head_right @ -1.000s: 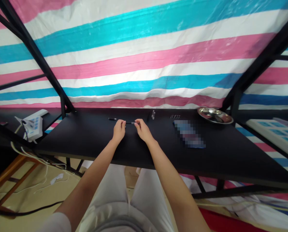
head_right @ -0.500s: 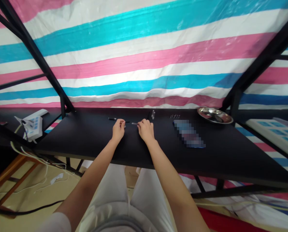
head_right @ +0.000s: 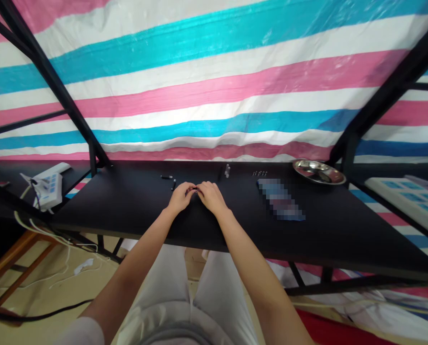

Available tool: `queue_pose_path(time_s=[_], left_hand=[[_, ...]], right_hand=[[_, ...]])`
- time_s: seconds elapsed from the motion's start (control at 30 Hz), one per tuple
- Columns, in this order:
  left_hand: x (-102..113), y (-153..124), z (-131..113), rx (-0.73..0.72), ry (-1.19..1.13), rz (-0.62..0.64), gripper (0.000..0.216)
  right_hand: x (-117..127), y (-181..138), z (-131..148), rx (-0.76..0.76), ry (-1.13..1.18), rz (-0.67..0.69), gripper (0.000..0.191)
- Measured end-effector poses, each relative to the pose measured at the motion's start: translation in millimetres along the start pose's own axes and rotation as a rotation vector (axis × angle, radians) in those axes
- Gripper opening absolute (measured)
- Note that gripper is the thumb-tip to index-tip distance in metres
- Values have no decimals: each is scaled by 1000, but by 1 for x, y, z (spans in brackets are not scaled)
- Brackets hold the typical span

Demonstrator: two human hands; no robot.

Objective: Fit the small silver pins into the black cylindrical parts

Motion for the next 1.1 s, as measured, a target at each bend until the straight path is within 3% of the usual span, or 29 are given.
queue_pose_path(time_s=[0.13, 0.27, 0.4, 0.53, 0.9, 1.1], left_hand=[[3, -1, -1, 26, -42, -43, 23], [7, -2, 0, 49, -6, -122, 21], [7, -2, 1, 40, 15, -121, 18], [7, -2, 1, 46, 15, -124, 19], [9, -2, 2, 79, 33, -148, 19], [11, -2, 1, 98, 55, -165, 18]], right_hand=[[0, 1, -10, -75, 60, -59, 22], [8, -2, -54, -486, 255, -293, 20], [9, -4, -90, -750, 279, -253, 16], [7, 2, -102, -802, 265, -155, 14], [8, 14, -97, -859, 79, 67, 19], [14, 8, -105, -906, 156, 137, 20]])
Point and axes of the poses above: each hand's wrist, its own y-axis towards the middle knuckle, its own x-axis out of the back of the hand, z = x × y, the point moved 4 cm from there along y, towards the middle knuckle, and after that the axes turned 11 degrees about z, right-handed, at the moved point
